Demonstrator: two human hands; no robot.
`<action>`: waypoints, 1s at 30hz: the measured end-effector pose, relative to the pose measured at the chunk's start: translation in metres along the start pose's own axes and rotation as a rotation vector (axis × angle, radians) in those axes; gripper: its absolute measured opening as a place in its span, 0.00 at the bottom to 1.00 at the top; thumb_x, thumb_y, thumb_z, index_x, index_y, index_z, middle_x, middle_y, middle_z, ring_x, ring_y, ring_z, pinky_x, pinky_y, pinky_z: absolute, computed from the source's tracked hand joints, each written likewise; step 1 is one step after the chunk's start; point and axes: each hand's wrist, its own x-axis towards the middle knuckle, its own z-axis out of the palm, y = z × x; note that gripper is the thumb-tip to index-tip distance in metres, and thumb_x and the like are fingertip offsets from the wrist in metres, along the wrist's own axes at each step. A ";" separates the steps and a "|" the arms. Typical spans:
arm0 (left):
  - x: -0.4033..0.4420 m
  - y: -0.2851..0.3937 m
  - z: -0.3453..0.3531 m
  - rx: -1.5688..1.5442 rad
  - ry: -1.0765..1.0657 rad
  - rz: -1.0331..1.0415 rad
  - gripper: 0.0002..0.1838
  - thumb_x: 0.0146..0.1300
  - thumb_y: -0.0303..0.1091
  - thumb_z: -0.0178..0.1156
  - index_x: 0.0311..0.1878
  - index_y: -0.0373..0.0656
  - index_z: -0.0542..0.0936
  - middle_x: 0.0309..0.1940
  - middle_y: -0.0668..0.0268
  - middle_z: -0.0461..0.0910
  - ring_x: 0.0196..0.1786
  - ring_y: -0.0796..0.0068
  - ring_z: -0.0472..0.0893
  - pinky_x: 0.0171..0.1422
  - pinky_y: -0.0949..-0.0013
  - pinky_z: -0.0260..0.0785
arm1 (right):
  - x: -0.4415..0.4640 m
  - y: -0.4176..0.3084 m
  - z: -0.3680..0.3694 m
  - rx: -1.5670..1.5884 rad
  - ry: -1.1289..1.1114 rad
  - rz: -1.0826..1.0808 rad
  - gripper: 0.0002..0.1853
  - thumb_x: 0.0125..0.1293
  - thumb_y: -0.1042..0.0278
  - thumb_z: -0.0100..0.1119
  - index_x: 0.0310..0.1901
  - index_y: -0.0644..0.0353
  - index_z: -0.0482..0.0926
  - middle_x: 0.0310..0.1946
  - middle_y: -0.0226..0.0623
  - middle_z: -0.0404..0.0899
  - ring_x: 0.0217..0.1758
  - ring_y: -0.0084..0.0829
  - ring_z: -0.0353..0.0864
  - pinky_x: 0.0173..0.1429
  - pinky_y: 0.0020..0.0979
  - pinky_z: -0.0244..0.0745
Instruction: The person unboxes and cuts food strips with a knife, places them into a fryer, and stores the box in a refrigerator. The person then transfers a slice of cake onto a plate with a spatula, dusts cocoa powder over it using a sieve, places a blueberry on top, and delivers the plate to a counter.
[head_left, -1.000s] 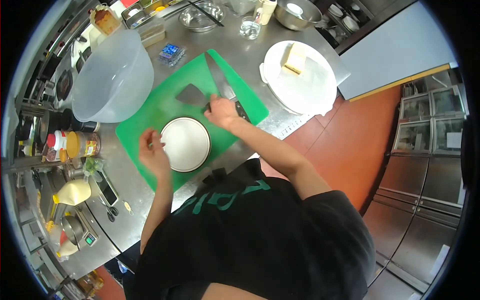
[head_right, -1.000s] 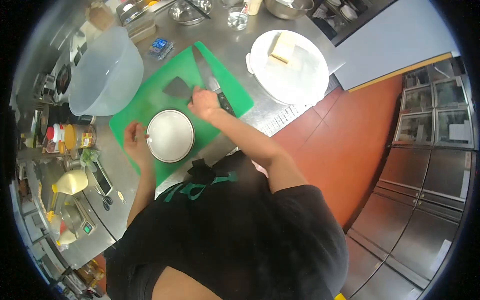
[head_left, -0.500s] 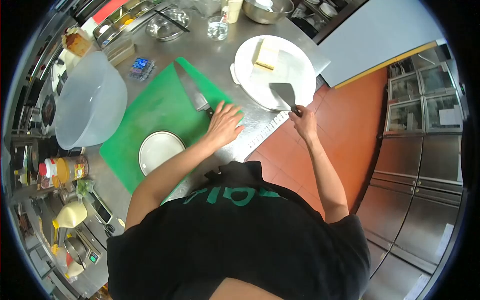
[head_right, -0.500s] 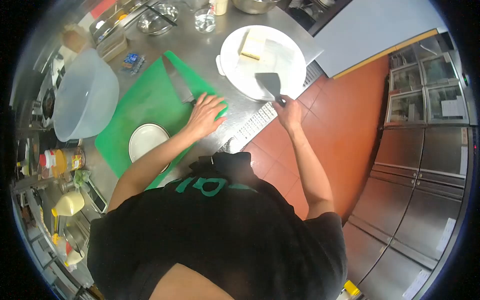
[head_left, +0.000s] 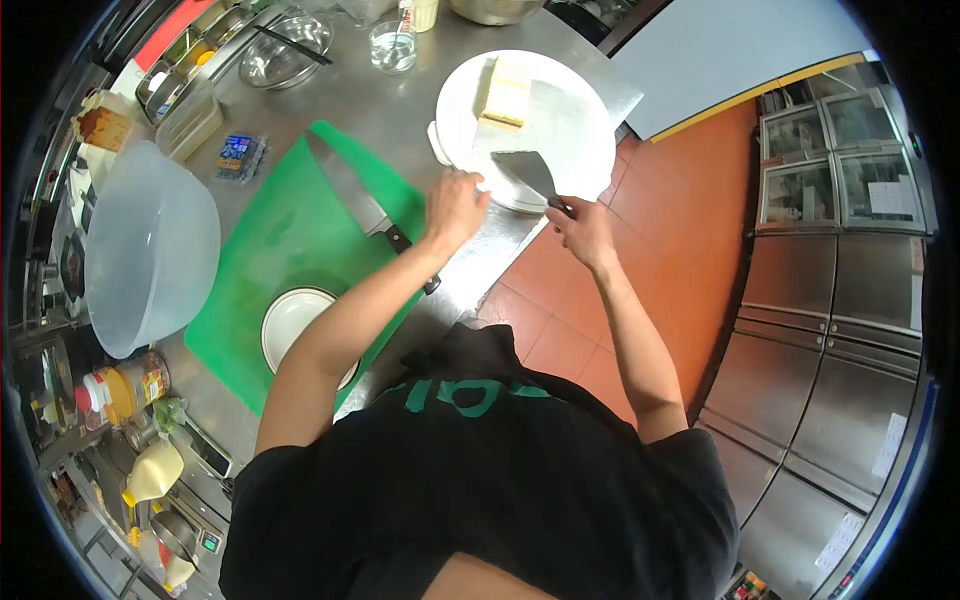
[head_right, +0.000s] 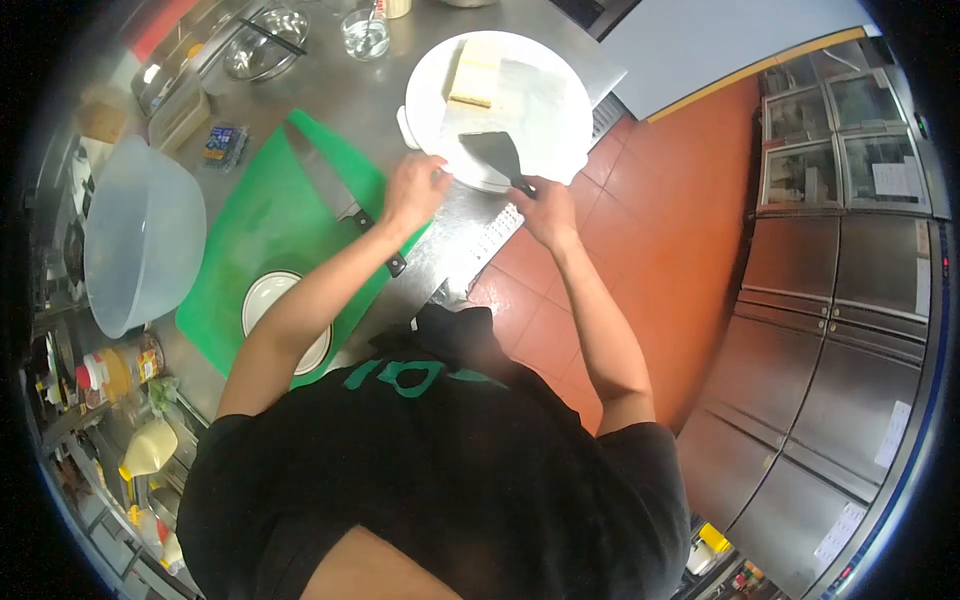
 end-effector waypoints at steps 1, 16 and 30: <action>-0.007 0.008 0.005 -0.004 -0.011 0.003 0.11 0.55 0.33 0.63 0.40 0.38 0.81 0.37 0.54 0.81 0.43 0.56 0.80 0.49 0.59 0.71 | -0.013 0.002 -0.012 0.138 -0.027 0.057 0.19 0.59 0.60 0.60 0.44 0.69 0.80 0.26 0.42 0.82 0.24 0.28 0.78 0.30 0.29 0.73; -0.009 0.041 0.123 -1.305 0.157 -1.276 0.33 0.58 0.47 0.60 0.60 0.34 0.64 0.52 0.49 0.70 0.52 0.56 0.75 0.53 0.57 0.73 | 0.271 0.107 -0.129 -0.180 0.188 -0.369 0.22 0.63 0.53 0.55 0.49 0.63 0.74 0.42 0.52 0.80 0.48 0.48 0.78 0.50 0.41 0.72; 0.069 -0.068 0.032 -0.908 0.493 -1.107 0.21 0.57 0.36 0.59 0.50 0.31 0.74 0.42 0.51 0.78 0.42 0.59 0.79 0.51 0.58 0.72 | 0.219 0.135 -0.065 0.227 0.037 -0.256 0.26 0.66 0.48 0.48 0.46 0.70 0.72 0.35 0.57 0.78 0.40 0.53 0.78 0.46 0.45 0.69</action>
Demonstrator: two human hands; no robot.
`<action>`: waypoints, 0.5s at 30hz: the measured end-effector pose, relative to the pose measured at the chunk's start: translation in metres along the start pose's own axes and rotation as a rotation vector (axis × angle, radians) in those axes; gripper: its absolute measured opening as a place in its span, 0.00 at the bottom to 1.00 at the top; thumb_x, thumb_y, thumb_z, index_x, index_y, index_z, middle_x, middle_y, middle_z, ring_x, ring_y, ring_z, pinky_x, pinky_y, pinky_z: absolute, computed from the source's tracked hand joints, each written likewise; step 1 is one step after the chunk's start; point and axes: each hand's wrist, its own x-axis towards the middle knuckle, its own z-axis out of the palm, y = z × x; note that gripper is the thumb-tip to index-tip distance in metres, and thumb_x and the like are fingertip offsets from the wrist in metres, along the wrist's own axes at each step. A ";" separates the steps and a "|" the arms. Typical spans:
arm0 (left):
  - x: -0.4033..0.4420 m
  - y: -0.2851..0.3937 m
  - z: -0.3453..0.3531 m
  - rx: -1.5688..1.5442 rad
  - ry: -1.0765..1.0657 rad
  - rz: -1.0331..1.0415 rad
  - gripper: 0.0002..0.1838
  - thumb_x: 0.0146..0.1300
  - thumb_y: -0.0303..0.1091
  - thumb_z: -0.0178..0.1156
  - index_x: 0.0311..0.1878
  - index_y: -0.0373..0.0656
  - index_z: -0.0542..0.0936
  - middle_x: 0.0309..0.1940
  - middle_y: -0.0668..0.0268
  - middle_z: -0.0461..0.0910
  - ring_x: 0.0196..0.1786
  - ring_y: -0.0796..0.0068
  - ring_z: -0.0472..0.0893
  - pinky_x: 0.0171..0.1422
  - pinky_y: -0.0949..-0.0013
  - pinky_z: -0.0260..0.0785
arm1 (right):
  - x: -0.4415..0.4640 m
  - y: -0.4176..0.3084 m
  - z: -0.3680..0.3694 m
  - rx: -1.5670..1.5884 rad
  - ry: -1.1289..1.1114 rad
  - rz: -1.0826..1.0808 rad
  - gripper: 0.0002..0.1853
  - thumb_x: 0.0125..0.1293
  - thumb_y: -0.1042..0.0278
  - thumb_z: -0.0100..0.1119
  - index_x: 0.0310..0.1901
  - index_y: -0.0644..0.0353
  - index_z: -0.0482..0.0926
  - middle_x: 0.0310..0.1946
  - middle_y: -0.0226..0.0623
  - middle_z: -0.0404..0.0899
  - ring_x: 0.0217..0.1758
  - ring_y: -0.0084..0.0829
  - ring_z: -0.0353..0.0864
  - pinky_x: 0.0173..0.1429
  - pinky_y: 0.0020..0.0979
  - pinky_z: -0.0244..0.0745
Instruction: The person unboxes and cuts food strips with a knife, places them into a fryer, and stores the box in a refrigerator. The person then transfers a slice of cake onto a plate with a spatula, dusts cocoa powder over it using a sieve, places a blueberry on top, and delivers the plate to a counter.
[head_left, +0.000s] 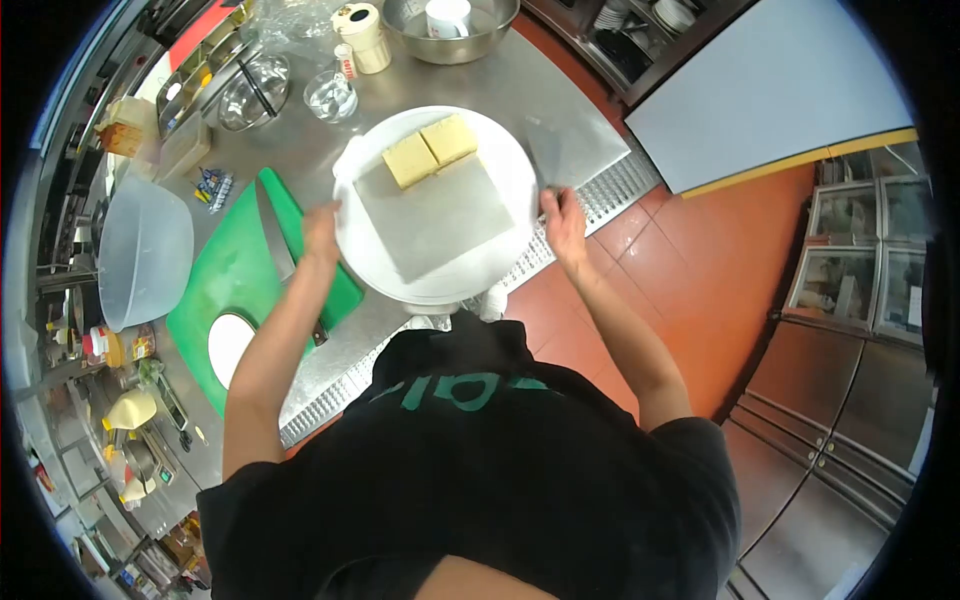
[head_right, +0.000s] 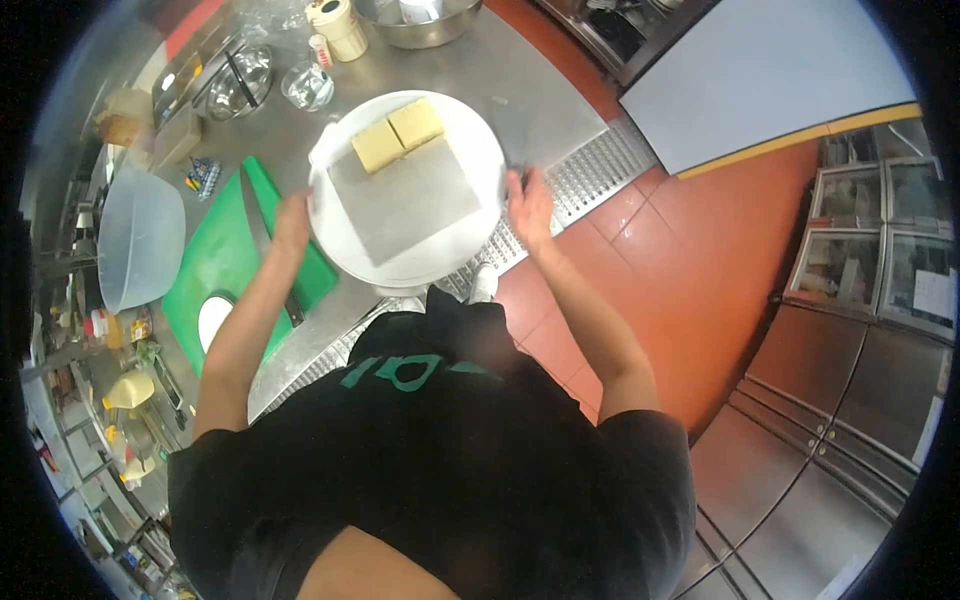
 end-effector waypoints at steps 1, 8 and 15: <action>0.015 0.009 -0.001 0.242 0.029 0.128 0.22 0.56 0.35 0.60 0.51 0.32 0.74 0.43 0.52 0.78 0.43 0.59 0.79 0.51 0.61 0.71 | -0.023 0.002 -0.002 0.077 -0.073 0.050 0.26 0.66 0.48 0.48 0.46 0.70 0.71 0.33 0.55 0.79 0.37 0.49 0.79 0.43 0.44 0.70; -0.001 -0.004 0.008 1.154 0.332 0.575 0.43 0.46 0.46 0.67 0.65 0.37 0.64 0.61 0.49 0.68 0.63 0.49 0.66 0.67 0.57 0.59 | -0.094 -0.024 -0.061 0.251 -0.111 0.175 0.18 0.66 0.58 0.55 0.48 0.66 0.73 0.28 0.38 0.81 0.25 0.25 0.79 0.26 0.24 0.72; -0.081 -0.028 0.016 1.322 0.093 0.610 0.55 0.39 0.53 0.73 0.69 0.40 0.59 0.70 0.48 0.52 0.73 0.52 0.48 0.70 0.51 0.53 | -0.076 -0.026 -0.094 -0.273 -0.251 0.021 0.19 0.61 0.57 0.60 0.48 0.62 0.79 0.30 0.46 0.82 0.29 0.36 0.80 0.38 0.36 0.74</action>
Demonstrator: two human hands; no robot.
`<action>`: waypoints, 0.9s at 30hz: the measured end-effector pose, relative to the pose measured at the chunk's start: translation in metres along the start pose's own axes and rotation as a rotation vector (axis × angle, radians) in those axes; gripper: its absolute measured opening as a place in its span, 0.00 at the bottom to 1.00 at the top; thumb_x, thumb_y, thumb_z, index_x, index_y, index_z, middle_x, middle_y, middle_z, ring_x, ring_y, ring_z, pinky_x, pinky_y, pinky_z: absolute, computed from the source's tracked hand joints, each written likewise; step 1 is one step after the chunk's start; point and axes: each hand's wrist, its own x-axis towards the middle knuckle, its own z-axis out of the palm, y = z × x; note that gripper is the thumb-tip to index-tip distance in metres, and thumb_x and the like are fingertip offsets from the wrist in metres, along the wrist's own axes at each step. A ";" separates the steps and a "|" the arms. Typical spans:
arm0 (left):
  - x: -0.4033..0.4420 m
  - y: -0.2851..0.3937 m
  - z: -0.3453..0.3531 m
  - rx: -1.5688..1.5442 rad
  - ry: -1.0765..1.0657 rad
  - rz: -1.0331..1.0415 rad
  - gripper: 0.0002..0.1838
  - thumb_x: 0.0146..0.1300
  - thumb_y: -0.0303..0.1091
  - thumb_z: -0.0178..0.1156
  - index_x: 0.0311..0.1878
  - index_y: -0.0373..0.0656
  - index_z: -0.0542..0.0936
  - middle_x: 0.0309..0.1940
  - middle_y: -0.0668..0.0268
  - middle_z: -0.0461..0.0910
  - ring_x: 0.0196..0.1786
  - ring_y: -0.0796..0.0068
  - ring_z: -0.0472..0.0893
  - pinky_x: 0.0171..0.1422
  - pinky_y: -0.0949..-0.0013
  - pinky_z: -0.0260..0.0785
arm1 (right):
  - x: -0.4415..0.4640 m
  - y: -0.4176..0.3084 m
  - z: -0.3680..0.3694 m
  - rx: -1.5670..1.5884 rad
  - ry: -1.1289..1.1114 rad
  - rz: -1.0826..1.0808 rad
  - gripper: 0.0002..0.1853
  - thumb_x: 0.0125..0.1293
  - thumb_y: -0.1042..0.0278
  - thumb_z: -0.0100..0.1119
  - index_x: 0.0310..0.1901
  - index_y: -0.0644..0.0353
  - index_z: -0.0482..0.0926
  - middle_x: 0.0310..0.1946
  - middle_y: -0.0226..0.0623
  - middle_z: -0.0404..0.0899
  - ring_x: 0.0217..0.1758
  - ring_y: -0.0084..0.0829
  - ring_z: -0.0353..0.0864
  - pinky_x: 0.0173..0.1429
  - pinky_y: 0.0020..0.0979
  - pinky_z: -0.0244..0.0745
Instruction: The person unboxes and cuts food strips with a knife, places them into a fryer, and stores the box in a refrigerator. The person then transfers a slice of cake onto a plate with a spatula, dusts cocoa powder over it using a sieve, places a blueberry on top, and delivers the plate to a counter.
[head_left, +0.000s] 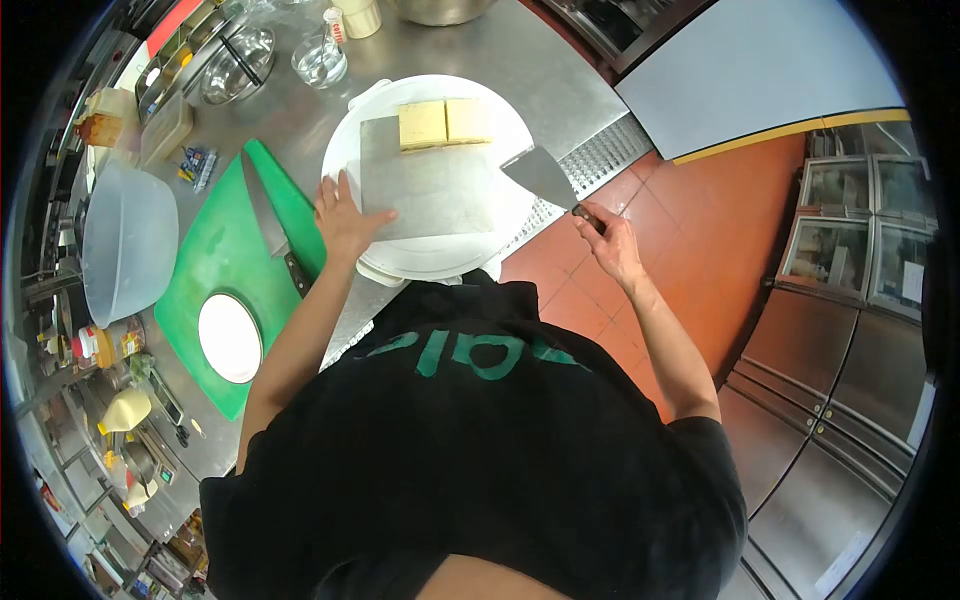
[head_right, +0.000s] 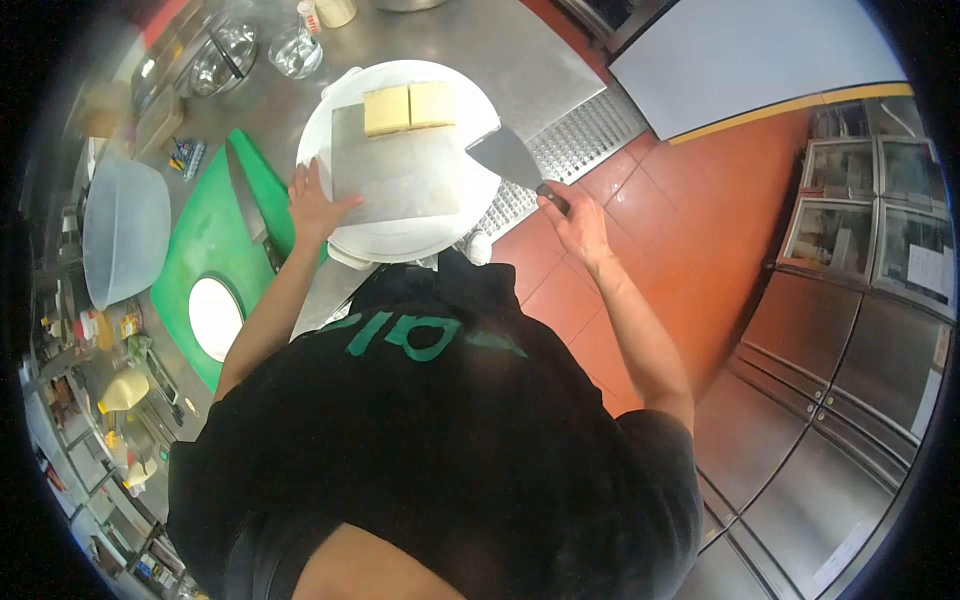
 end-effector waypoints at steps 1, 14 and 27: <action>-0.001 -0.002 0.002 -0.001 -0.035 0.007 0.55 0.38 0.53 0.73 0.69 0.41 0.58 0.71 0.49 0.49 0.74 0.53 0.46 0.70 0.49 0.52 | 0.005 -0.009 -0.002 -0.064 -0.039 -0.035 0.19 0.60 0.57 0.60 0.48 0.62 0.79 0.31 0.48 0.82 0.31 0.39 0.80 0.41 0.37 0.74; 0.003 0.006 -0.007 -0.014 -0.130 -0.003 0.57 0.34 0.45 0.77 0.71 0.62 0.56 0.73 0.49 0.43 0.75 0.50 0.43 0.69 0.45 0.52 | 0.087 -0.028 -0.017 -0.197 -0.247 -0.199 0.20 0.59 0.56 0.60 0.48 0.61 0.80 0.35 0.51 0.81 0.39 0.47 0.82 0.46 0.37 0.74; 0.003 0.013 -0.021 0.025 -0.180 -0.044 0.59 0.32 0.43 0.78 0.71 0.73 0.55 0.74 0.52 0.40 0.76 0.53 0.41 0.72 0.47 0.48 | 0.199 -0.051 -0.028 -0.319 -0.598 -0.348 0.19 0.60 0.61 0.61 0.53 0.56 0.78 0.46 0.45 0.80 0.47 0.45 0.80 0.54 0.35 0.73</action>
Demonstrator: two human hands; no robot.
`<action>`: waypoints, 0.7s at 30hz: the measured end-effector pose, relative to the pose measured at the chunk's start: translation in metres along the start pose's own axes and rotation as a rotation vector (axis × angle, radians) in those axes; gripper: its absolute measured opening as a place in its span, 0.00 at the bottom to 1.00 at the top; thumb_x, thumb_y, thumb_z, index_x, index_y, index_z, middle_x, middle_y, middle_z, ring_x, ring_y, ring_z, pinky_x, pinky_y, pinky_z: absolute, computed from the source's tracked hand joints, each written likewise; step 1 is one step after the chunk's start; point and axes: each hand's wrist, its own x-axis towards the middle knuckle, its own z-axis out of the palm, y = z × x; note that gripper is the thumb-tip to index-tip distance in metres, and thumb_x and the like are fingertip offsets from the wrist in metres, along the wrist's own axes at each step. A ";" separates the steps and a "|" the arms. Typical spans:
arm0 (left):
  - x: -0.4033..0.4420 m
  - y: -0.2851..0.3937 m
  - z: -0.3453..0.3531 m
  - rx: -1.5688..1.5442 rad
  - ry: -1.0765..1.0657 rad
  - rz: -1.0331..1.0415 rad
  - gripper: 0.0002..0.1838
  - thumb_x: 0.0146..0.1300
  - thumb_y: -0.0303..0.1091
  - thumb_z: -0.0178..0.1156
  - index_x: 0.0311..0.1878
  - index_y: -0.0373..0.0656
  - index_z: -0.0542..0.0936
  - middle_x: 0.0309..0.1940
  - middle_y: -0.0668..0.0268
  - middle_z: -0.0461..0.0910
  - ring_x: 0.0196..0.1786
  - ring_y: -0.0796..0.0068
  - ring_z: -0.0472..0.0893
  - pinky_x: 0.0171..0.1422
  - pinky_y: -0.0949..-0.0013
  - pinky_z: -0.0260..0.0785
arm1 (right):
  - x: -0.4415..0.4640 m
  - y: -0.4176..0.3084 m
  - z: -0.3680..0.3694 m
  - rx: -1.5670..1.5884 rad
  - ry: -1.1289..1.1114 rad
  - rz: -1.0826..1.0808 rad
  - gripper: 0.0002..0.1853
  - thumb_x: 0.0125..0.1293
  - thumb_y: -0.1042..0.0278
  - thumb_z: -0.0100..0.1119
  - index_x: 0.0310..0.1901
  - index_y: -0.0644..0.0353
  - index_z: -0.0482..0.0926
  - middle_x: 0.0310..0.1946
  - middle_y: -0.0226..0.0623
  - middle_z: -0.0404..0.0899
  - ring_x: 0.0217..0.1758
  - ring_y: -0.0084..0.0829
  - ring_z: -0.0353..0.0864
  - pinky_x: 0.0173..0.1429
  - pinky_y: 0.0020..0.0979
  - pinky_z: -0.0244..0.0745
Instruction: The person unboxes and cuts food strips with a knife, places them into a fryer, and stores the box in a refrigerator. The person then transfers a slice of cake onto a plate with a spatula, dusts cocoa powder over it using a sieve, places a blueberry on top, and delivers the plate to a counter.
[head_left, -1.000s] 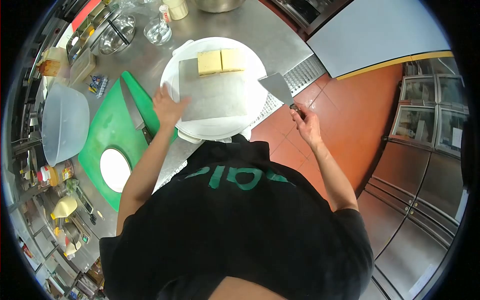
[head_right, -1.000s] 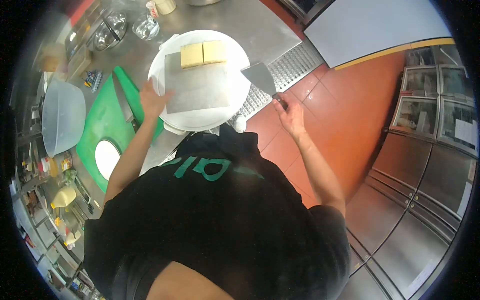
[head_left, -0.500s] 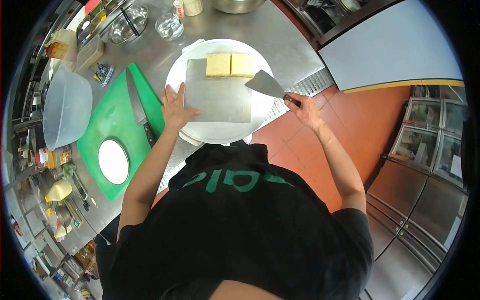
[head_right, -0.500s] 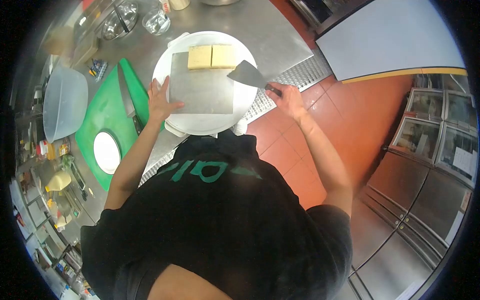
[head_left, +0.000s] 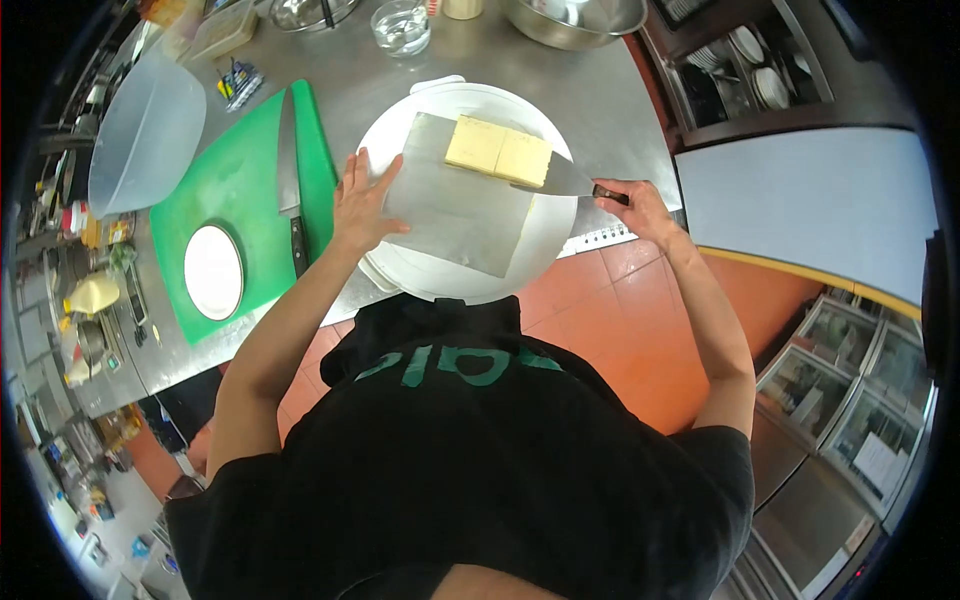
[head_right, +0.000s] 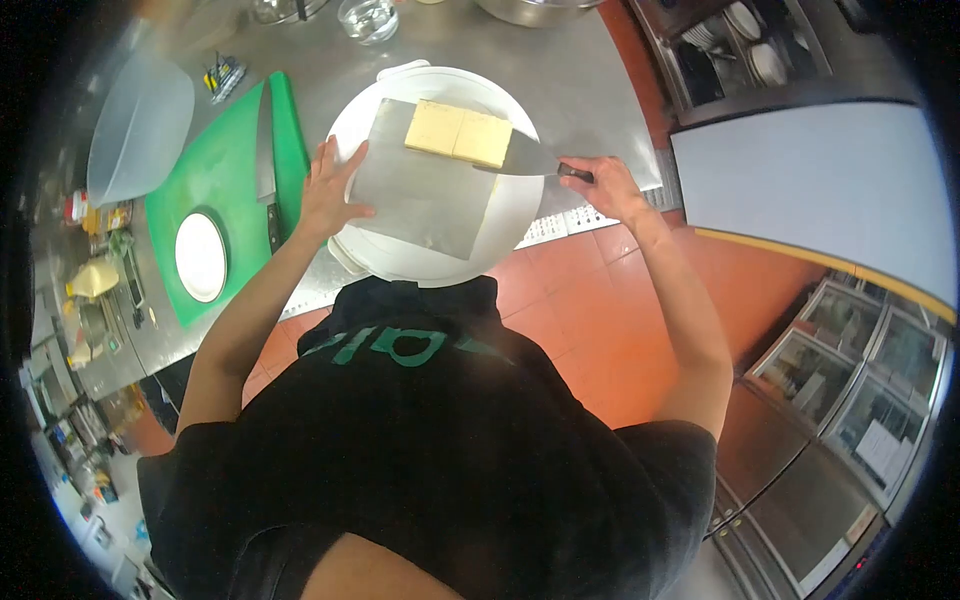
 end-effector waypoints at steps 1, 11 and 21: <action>0.000 0.000 0.000 0.002 -0.005 0.006 0.59 0.32 0.44 0.78 0.71 0.74 0.54 0.74 0.53 0.40 0.76 0.54 0.41 0.72 0.47 0.47 | 0.006 0.002 0.000 -0.030 -0.010 -0.025 0.19 0.60 0.62 0.61 0.53 0.57 0.78 0.47 0.45 0.80 0.46 0.44 0.80 0.53 0.35 0.74; 0.001 0.002 -0.002 0.010 -0.024 -0.015 0.60 0.30 0.45 0.78 0.70 0.78 0.53 0.74 0.56 0.38 0.76 0.55 0.41 0.73 0.48 0.46 | 0.036 0.001 0.016 -0.016 0.059 -0.286 0.16 0.58 0.66 0.63 0.49 0.60 0.79 0.40 0.43 0.82 0.35 0.41 0.80 0.42 0.34 0.75; 0.002 0.001 0.000 0.014 -0.001 -0.001 0.60 0.29 0.44 0.79 0.70 0.78 0.55 0.74 0.56 0.39 0.75 0.54 0.42 0.73 0.48 0.47 | 0.010 0.006 0.056 0.173 0.308 -0.246 0.17 0.55 0.71 0.65 0.47 0.60 0.80 0.36 0.41 0.81 0.31 0.36 0.80 0.36 0.30 0.75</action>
